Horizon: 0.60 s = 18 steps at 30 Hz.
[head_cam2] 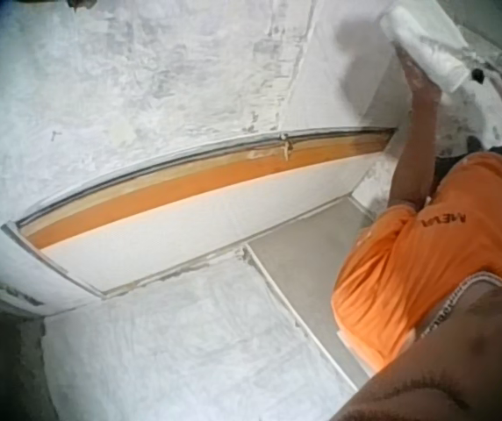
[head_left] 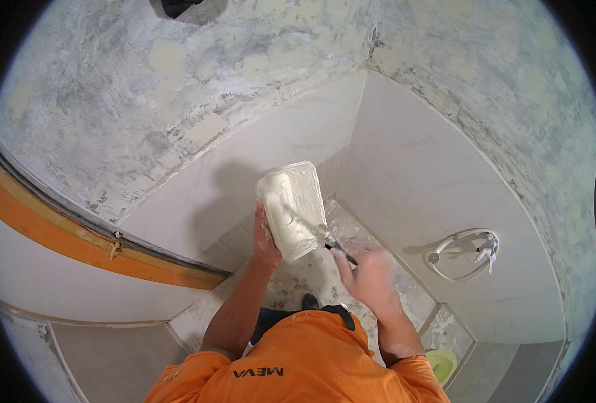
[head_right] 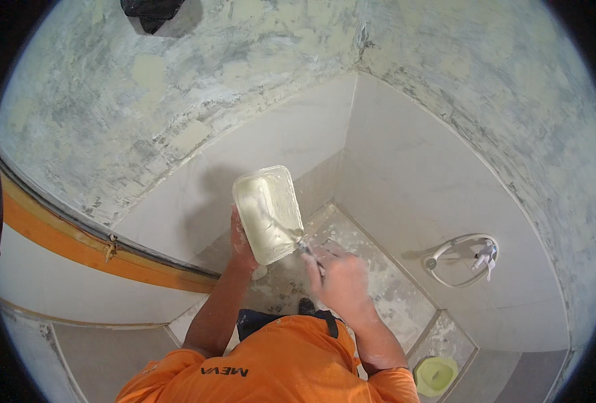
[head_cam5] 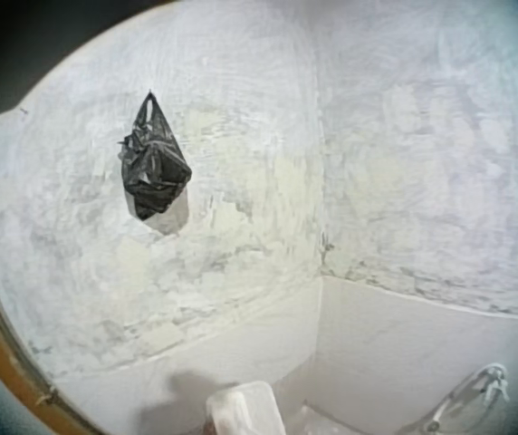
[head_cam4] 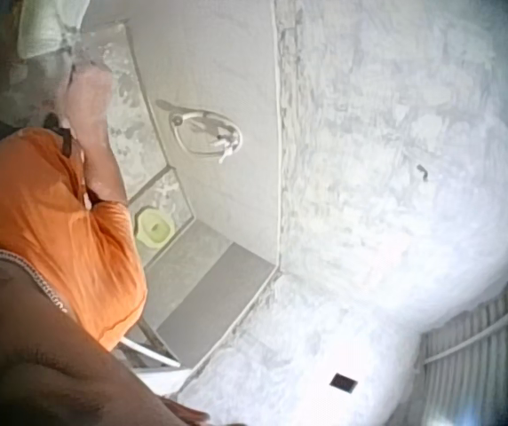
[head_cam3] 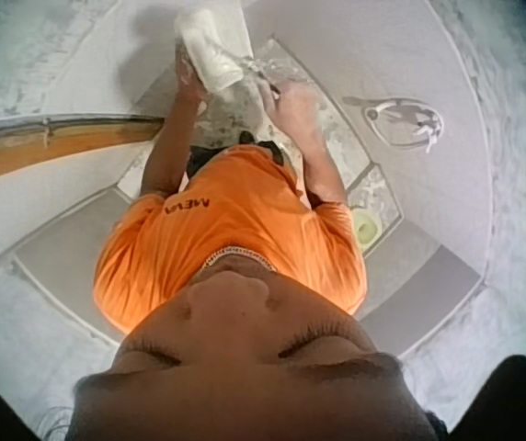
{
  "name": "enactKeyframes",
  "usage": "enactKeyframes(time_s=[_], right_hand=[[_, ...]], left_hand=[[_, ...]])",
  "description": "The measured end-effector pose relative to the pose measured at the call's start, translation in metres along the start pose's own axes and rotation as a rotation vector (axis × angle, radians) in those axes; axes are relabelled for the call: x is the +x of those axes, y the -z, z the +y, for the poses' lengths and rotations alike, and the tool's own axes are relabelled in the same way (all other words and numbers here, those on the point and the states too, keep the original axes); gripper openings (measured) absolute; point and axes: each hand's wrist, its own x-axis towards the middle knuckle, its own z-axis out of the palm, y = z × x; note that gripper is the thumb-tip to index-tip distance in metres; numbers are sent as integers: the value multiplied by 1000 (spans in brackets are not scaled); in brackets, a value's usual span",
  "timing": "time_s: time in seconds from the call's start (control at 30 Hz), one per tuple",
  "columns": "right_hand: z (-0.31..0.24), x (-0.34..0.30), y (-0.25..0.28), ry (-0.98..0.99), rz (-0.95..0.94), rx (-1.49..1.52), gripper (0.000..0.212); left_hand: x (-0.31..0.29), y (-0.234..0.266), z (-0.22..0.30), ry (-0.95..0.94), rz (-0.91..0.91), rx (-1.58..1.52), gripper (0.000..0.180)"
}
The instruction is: The person applies plaster to a damaged wall using a spatula and a container of white compound.
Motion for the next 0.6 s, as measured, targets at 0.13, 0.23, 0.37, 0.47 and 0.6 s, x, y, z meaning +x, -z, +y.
enactKeyframes(time_s=[0.13, 0.23, 0.37, 0.47, 0.6], right_hand=[[-5, -2, 2, -177, -9, -34, 24], [-7, -15, -14, -212, -21, -1, 24], [-11, -19, -21, -368, -31, 259, 22], [-14, -20, -18, -527, -68, 455, 22], [-4, -23, -26, -586, -99, 628, 22]], left_hand=[[4, 16, -3, 7, -123, -169, 78], [7, 10, -9, -20, -128, -151, 80], [7, -7, -9, -16, -96, -44, 82], [10, -7, -10, 4, -82, -39, 80], [11, -14, -14, 3, -95, -48, 71]])
